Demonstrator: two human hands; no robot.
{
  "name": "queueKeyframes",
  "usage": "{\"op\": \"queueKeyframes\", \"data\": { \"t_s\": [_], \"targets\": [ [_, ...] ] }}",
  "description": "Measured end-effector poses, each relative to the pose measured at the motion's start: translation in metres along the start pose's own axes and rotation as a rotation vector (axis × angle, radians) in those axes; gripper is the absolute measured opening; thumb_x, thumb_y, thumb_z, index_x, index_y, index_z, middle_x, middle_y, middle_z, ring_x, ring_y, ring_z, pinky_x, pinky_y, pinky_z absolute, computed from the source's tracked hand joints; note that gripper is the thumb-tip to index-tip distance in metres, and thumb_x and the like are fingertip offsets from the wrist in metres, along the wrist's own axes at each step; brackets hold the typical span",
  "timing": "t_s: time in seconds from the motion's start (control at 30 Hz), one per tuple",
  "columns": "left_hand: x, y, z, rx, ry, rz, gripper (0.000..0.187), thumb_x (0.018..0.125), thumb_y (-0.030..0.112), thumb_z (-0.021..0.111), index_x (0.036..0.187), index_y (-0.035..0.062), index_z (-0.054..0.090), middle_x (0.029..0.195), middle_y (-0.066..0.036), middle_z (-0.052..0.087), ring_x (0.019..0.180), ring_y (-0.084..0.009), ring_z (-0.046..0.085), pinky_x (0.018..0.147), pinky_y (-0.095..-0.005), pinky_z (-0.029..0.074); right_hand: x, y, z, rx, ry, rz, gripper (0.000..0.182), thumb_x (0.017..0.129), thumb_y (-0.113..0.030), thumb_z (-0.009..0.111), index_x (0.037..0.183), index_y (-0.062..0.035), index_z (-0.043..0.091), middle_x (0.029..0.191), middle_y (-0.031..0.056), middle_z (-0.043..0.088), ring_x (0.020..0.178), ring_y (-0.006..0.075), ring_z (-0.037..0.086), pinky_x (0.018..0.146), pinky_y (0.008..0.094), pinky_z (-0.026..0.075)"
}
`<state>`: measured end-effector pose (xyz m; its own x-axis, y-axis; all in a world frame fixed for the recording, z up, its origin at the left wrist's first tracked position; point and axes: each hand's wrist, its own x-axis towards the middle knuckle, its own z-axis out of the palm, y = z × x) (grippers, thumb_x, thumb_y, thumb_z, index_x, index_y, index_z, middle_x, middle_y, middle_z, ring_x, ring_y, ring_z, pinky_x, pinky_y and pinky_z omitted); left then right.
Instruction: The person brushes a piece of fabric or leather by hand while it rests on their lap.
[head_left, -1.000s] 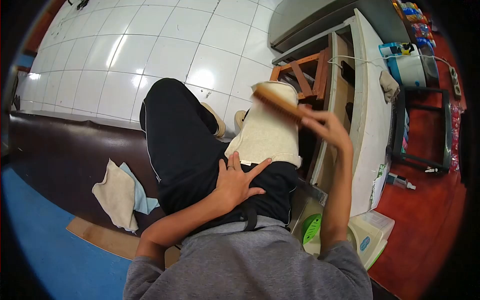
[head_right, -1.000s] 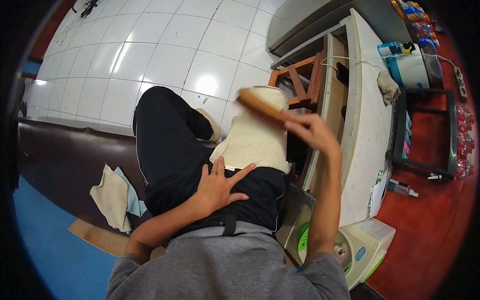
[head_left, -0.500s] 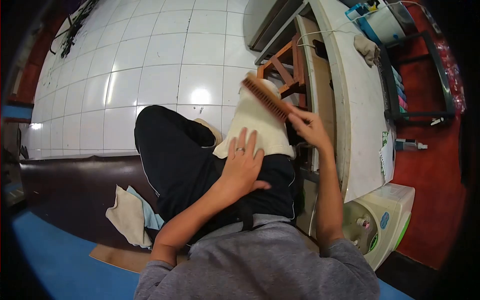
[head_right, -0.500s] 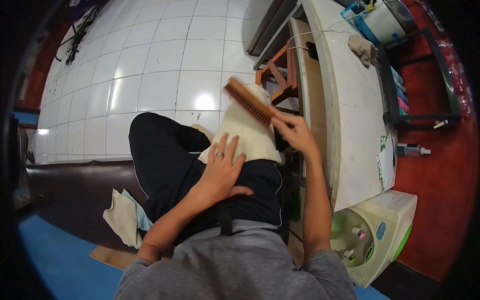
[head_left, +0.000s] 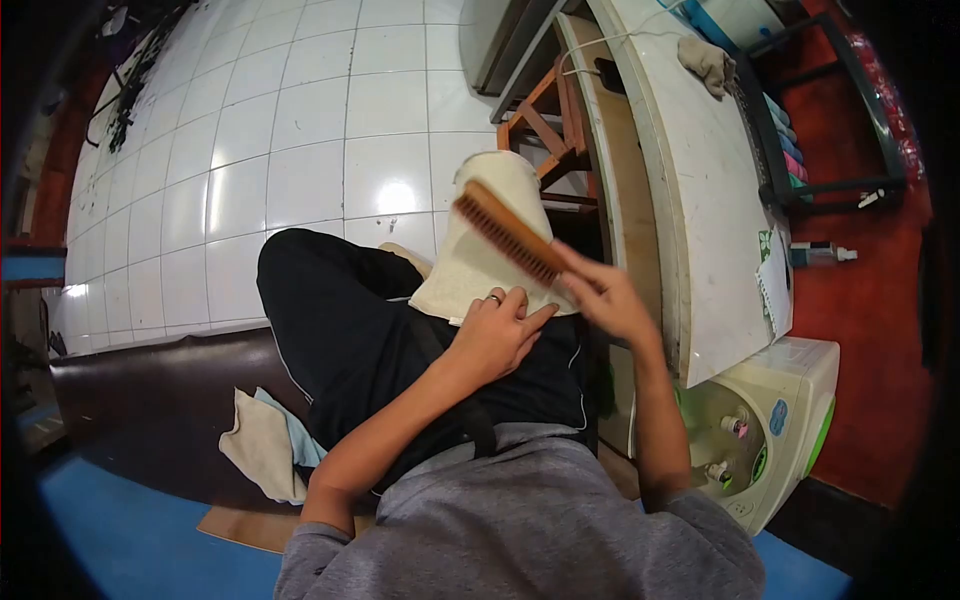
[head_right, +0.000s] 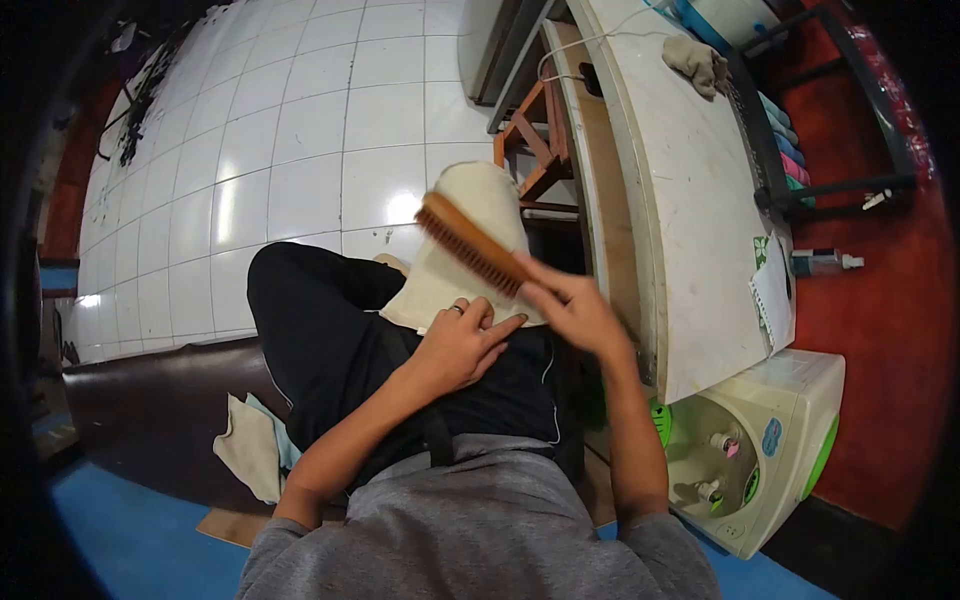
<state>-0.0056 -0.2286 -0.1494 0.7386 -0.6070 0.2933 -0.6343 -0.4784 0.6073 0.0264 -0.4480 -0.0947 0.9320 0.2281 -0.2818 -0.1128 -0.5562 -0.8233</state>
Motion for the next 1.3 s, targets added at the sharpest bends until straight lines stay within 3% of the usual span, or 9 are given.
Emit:
{"op": "queueKeyframes", "data": {
  "t_s": [0.17, 0.5, 0.63, 0.67, 0.8, 0.97, 1.03, 1.23, 1.3],
  "targets": [
    [-0.007, -0.002, -0.003, -0.040, -0.079, -0.025, 0.051, 0.086, 0.022, 0.071, 0.135, 0.0255, 0.062, 0.095, -0.010, 0.050, 0.079, -0.0269, 0.054, 0.063, -0.0372, 0.048, -0.038, 0.058, 0.050, -0.036, 0.411, 0.108, 0.044, 0.101, -0.018, 0.056, 0.143, -0.0063, 0.051, 0.129, 0.0249, 0.061, 0.121, 0.0391, 0.059, 0.095, 0.0354, 0.049],
    [-0.004, 0.003, -0.005, -0.002, -0.157, -0.076, 0.053, 0.085, 0.023, 0.070, 0.137, 0.0299, 0.059, 0.094, -0.010, 0.048, 0.081, -0.0273, 0.054, 0.064, -0.0388, 0.050, -0.066, -0.022, 0.014, -0.467, 0.427, 0.214, 0.048, 0.101, -0.015, 0.052, 0.147, -0.0053, 0.044, 0.102, 0.0340, 0.064, 0.094, 0.0489, 0.063, 0.079, 0.0489, 0.050],
    [-0.003, 0.003, -0.003, 0.009, -0.166, -0.094, 0.054, 0.085, 0.023, 0.070, 0.137, 0.0308, 0.059, 0.095, -0.011, 0.048, 0.081, -0.0276, 0.054, 0.064, -0.0393, 0.050, -0.060, 0.023, 0.044, -0.216, 0.425, -0.080, 0.046, 0.103, -0.014, 0.051, 0.147, -0.0048, 0.044, 0.124, 0.0308, 0.061, 0.117, 0.0367, 0.064, 0.092, 0.0357, 0.050],
    [-0.002, 0.002, -0.004, 0.008, -0.162, -0.082, 0.053, 0.085, 0.023, 0.070, 0.137, 0.0307, 0.059, 0.096, -0.011, 0.048, 0.082, -0.0278, 0.054, 0.065, -0.0398, 0.050, -0.061, 0.023, 0.054, -0.018, 0.338, 0.251, 0.046, 0.105, -0.014, 0.047, 0.148, 0.0010, 0.042, 0.147, 0.0211, 0.050, 0.136, 0.0227, 0.049, 0.111, 0.0307, 0.035],
    [-0.002, 0.004, -0.004, 0.013, -0.168, -0.089, 0.053, 0.085, 0.023, 0.070, 0.137, 0.0306, 0.059, 0.098, -0.011, 0.048, 0.084, -0.0284, 0.055, 0.066, -0.0414, 0.050, -0.056, 0.076, 0.053, -0.082, 0.312, 0.293, 0.046, 0.105, -0.017, 0.046, 0.148, -0.0013, 0.043, 0.139, 0.0245, 0.057, 0.132, 0.0283, 0.054, 0.107, 0.0327, 0.039],
    [-0.005, 0.004, -0.004, -0.005, -0.174, -0.115, 0.053, 0.085, 0.023, 0.070, 0.136, 0.0303, 0.058, 0.098, -0.011, 0.049, 0.086, -0.0291, 0.056, 0.067, -0.0422, 0.051, -0.040, 0.026, 0.027, -0.371, 0.483, 0.273, 0.047, 0.104, -0.023, 0.048, 0.148, -0.0082, 0.046, 0.089, 0.0152, 0.070, 0.071, 0.0225, 0.065, 0.071, 0.0361, 0.053],
    [-0.005, 0.004, -0.003, -0.005, -0.166, -0.118, 0.053, 0.085, 0.023, 0.070, 0.136, 0.0301, 0.058, 0.099, -0.011, 0.049, 0.086, -0.0293, 0.056, 0.067, -0.0422, 0.051, -0.028, 0.005, 0.024, -0.228, 0.453, 0.364, 0.046, 0.103, -0.020, 0.050, 0.146, -0.0058, 0.047, 0.111, 0.0325, 0.064, 0.099, 0.0415, 0.068, 0.084, 0.0358, 0.052],
    [-0.003, 0.005, -0.005, 0.015, -0.184, -0.135, 0.049, 0.085, 0.024, 0.070, 0.133, 0.0290, 0.059, 0.106, -0.010, 0.050, 0.093, -0.0304, 0.057, 0.070, -0.0437, 0.050, 0.028, 0.089, 0.032, -0.055, 0.236, 0.334, 0.046, 0.101, -0.024, 0.053, 0.143, -0.0052, 0.051, 0.109, 0.0275, 0.069, 0.095, 0.0318, 0.070, 0.087, 0.0360, 0.052],
    [-0.006, 0.006, -0.006, 0.000, -0.206, -0.149, 0.049, 0.085, 0.024, 0.070, 0.132, 0.0292, 0.059, 0.106, -0.010, 0.050, 0.093, -0.0303, 0.057, 0.070, -0.0444, 0.050, 0.032, 0.087, 0.021, -0.072, 0.104, 0.594, 0.047, 0.103, -0.021, 0.051, 0.149, -0.0095, 0.046, 0.069, 0.0044, 0.055, 0.058, 0.0132, 0.051, 0.054, 0.0308, 0.047]
  ]
}}
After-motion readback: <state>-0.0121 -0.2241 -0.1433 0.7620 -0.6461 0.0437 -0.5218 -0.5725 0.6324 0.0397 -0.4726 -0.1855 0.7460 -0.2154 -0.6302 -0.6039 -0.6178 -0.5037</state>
